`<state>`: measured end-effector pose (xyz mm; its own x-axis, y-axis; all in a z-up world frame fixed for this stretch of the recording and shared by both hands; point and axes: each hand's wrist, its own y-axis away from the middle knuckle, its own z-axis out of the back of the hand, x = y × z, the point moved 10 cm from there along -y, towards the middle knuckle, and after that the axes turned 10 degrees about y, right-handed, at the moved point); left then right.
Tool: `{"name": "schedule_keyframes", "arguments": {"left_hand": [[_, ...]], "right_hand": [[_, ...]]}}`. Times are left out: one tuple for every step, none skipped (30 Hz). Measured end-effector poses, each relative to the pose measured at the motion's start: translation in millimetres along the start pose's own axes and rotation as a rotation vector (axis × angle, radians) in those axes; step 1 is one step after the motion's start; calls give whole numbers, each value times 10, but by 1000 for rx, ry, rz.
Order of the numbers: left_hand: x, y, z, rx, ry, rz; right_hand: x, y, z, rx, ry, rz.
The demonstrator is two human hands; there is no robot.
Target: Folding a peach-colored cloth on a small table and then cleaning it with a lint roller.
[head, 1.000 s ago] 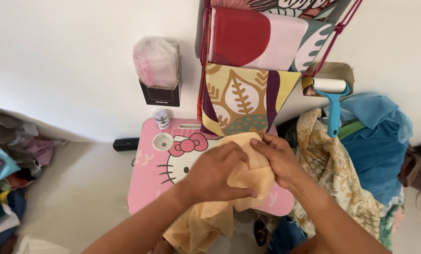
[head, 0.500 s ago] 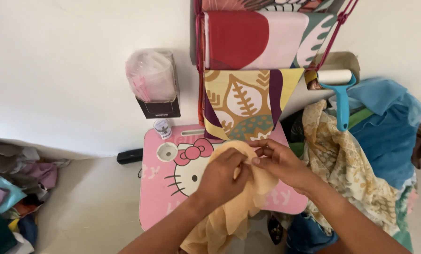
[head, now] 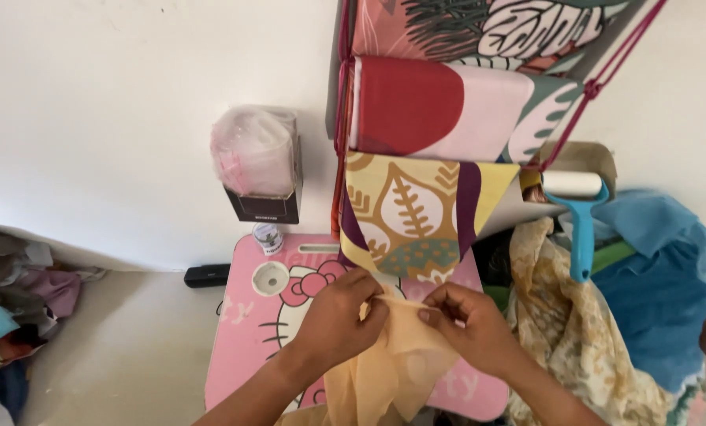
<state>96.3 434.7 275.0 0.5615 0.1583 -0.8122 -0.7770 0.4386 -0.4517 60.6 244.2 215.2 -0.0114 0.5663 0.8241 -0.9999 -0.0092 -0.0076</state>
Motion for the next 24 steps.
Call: {"name": "schedule_keyframes", "arguments": {"left_hand": [[26, -40, 7, -8, 10, 16], [53, -84, 12, -17, 20, 32], [80, -106, -11, -19, 20, 38], [91, -128, -18, -38, 68, 35], [99, -195, -12, -54, 113, 18], [129, -222, -19, -54, 110, 11], [172, -223, -22, -54, 143, 37], [214, -216, -22, -55, 177, 63], [229, -235, -12, -53, 177, 69], [310, -231, 6, -65, 195, 143], [383, -229, 30, -77, 214, 209], [406, -233, 58, -76, 215, 207], [449, -209, 77, -86, 209, 225], [489, -166, 94, -97, 202, 243], [483, -150, 93, -97, 204, 243], [526, -99, 87, -96, 209, 306], [552, -38, 99, -97, 212, 367], [546, -24, 112, -99, 211, 365], [533, 10, 112, -97, 237, 368], [511, 50, 114, -94, 263, 371], [492, 98, 142, -102, 263, 367], [501, 159, 142, -103, 371, 401], [506, 216, 141, -101, 479, 437], [506, 212, 203, -104, 477, 436]], "right_hand": [[-49, -11, -4, 13, -8, -60], [-100, -21, -5, 26, -15, -119], [-173, -40, -18, 32, -16, -121], [-264, -52, -29, 37, -68, -146], [-342, -99, -23, 30, -121, -164], [-376, -155, -20, 25, -122, -158], [-402, -184, -46, 44, -186, -166], [-425, -208, -79, 62, -249, -174], [-453, -235, -85, 65, -252, -179], [-467, -253, -89, 56, -275, -170], [-468, -277, -84, 42, -294, -155], [-453, -292, -65, 40, -294, -154], [-442, -273, -54, 44, -276, -144], [-434, -238, -52, 47, -258, -135], [-427, -201, -32, 47, -256, -135], [-426, -140, -50, 76, -258, -154], [-408, -76, -74, 105, -260, -168], [-311, -48, -48, 105, -260, -166], [-224, 20, -83, 161, -209, -176], [-134, 98, -116, 218, -158, -186], [-147, 158, -131, 220, -154, -180], [-128, 229, -193, 270, -210, -161], [-106, 304, -257, 319, -269, -145], [-121, 288, -223, 321, -269, -141]]}}
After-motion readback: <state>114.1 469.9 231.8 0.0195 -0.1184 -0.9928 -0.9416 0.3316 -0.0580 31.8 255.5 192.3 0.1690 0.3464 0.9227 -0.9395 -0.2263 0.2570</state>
